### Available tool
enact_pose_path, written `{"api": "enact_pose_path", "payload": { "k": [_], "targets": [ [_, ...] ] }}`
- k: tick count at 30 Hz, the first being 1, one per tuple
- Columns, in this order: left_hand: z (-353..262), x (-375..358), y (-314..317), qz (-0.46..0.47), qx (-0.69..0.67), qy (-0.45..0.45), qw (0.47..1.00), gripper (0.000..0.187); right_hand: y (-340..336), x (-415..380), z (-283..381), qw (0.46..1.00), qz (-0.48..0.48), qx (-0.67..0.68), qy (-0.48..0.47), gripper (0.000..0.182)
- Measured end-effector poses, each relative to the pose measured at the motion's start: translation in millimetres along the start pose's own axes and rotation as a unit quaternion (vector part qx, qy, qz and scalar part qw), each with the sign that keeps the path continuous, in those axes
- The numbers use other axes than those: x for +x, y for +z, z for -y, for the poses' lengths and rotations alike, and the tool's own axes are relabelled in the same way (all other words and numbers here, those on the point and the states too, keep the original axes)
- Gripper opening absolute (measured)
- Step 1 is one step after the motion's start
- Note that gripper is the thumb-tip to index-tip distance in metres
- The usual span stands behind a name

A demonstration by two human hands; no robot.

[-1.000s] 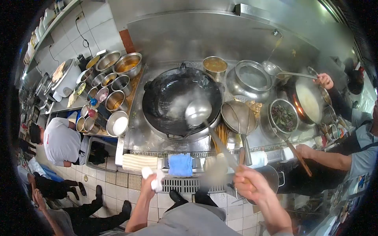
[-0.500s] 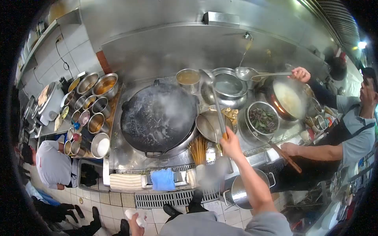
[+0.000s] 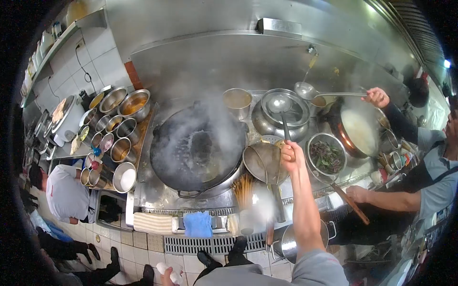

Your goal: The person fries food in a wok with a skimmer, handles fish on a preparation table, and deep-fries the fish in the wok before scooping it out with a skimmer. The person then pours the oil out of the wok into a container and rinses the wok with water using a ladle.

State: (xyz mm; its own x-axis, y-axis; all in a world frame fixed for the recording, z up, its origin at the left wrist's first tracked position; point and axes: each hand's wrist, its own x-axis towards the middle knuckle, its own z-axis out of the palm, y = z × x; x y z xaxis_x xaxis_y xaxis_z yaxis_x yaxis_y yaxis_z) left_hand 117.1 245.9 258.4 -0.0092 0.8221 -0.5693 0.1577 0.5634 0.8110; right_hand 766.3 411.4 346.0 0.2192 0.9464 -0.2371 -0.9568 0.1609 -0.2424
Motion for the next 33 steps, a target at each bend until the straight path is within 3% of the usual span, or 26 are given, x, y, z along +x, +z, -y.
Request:
{"api": "enact_pose_path", "payload": {
  "k": [4,6,10,14,19,21,22,26,29,31,32,33],
  "targets": [
    [16,19,-2,0.008,0.037,0.034,0.999,0.047,25,-42,-34,0.994,0.083,0.062,0.022,0.026],
    [-29,19,24,-0.056,-0.269,-0.028,0.961,0.03,43,-68,-55,0.994,0.085,0.074,0.014,0.032],
    [-29,43,13,0.019,-0.289,-0.061,0.955,0.038,69,-120,-100,0.973,0.129,0.177,0.073,0.039],
    [-38,55,5,0.018,-0.297,-0.052,0.953,0.037,86,-174,-139,0.975,0.084,0.184,0.092,0.047],
    [-26,58,-21,0.061,-0.335,-0.052,0.939,0.038,103,-233,-167,0.982,0.019,0.092,0.163,0.047],
    [-20,58,-23,0.049,-0.332,-0.048,0.941,0.04,123,-243,-188,0.974,-0.078,0.038,0.211,0.038],
    [-15,57,-25,0.038,-0.326,-0.047,0.943,0.042,132,-242,-200,0.967,-0.125,0.015,0.223,0.028],
    [1,52,-32,0.074,-0.35,-0.07,0.931,0.043,108,-213,-246,0.962,-0.089,-0.019,0.259,0.011],
    [12,43,-38,0.065,-0.376,-0.104,0.918,0.041,80,-152,-274,0.963,-0.061,-0.178,0.195,0.006],
    [5,27,-43,0.066,-0.387,-0.106,0.914,0.041,85,-121,-287,0.978,-0.041,-0.064,0.196,0.006],
    [5,21,-44,0.062,-0.401,-0.109,0.908,0.041,98,-112,-298,0.97,-0.04,0.1,0.217,0.007],
    [10,19,-48,0.058,-0.395,-0.104,0.911,0.041,99,-106,-306,0.97,-0.038,0.099,0.218,0.007]
  ]
}}
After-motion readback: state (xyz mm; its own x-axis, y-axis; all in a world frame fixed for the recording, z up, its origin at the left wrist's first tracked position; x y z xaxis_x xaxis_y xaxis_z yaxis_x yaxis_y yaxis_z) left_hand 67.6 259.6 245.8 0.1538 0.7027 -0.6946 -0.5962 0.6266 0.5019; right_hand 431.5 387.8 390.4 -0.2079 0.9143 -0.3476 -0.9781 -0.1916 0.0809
